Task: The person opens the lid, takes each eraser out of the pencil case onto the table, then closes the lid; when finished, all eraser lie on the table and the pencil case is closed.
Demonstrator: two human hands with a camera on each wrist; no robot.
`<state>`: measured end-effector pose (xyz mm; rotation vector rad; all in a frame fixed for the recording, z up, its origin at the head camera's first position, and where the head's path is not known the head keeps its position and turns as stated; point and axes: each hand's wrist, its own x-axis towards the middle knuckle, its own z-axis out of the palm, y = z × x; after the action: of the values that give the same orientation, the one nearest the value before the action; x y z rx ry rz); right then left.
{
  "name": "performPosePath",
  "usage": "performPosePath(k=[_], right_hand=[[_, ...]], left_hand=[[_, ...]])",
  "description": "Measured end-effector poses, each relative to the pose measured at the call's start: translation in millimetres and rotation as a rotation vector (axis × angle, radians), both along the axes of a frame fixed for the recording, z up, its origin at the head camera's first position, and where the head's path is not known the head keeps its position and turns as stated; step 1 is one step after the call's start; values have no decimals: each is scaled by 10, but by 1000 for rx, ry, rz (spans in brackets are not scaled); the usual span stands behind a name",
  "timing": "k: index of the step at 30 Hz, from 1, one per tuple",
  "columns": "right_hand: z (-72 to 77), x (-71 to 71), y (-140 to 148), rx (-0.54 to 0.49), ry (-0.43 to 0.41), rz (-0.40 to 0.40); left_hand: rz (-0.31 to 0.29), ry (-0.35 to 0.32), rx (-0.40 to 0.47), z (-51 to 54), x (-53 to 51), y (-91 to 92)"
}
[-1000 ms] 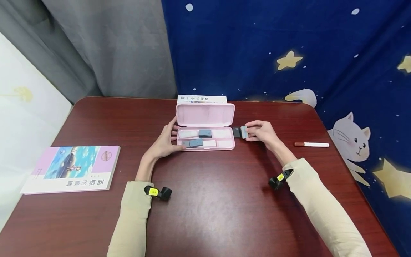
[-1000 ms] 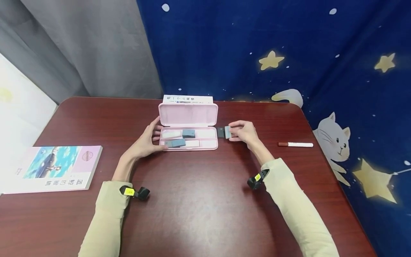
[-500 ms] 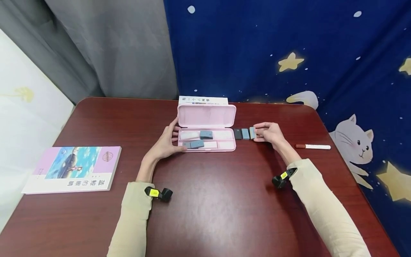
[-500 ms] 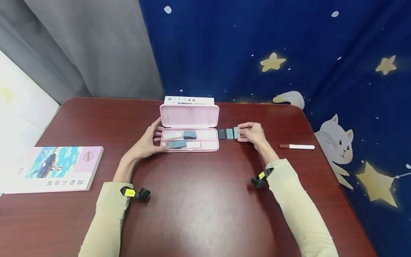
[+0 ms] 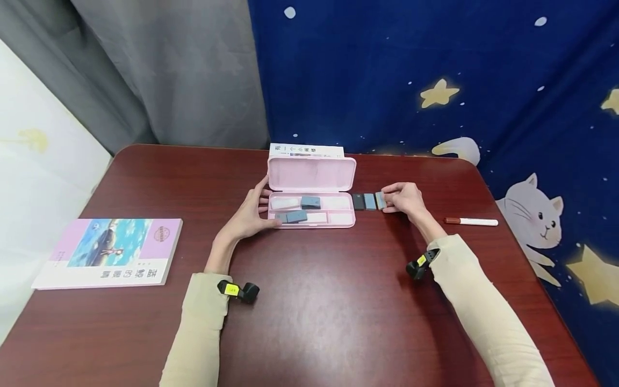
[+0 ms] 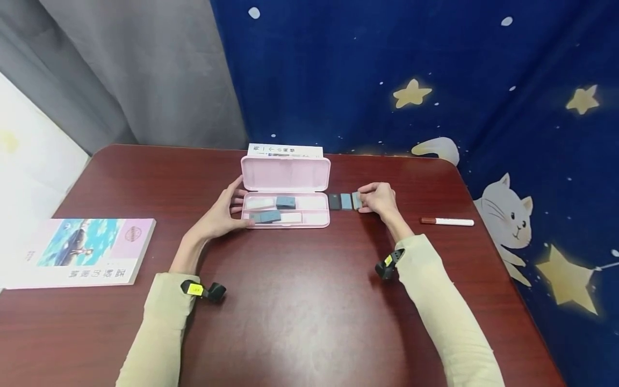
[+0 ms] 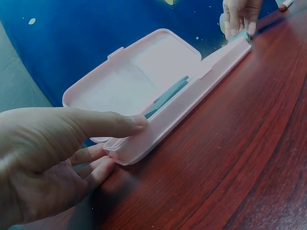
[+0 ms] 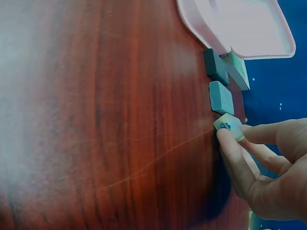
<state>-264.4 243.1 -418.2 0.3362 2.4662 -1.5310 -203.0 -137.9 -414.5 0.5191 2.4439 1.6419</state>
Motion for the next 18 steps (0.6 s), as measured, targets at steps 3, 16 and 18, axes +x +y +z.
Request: performPosePath(k=[3, 16, 18], right_hand=[[21, 8, 30, -6, -21, -1], [-68, -32, 151, -197, -109, -21], [-76, -35, 156, -208, -110, -14]], left_hand=[[3, -6, 1, -8, -8, 18], [16, 26, -35, -411, -192, -62], [17, 27, -33, -416, -198, -76]])
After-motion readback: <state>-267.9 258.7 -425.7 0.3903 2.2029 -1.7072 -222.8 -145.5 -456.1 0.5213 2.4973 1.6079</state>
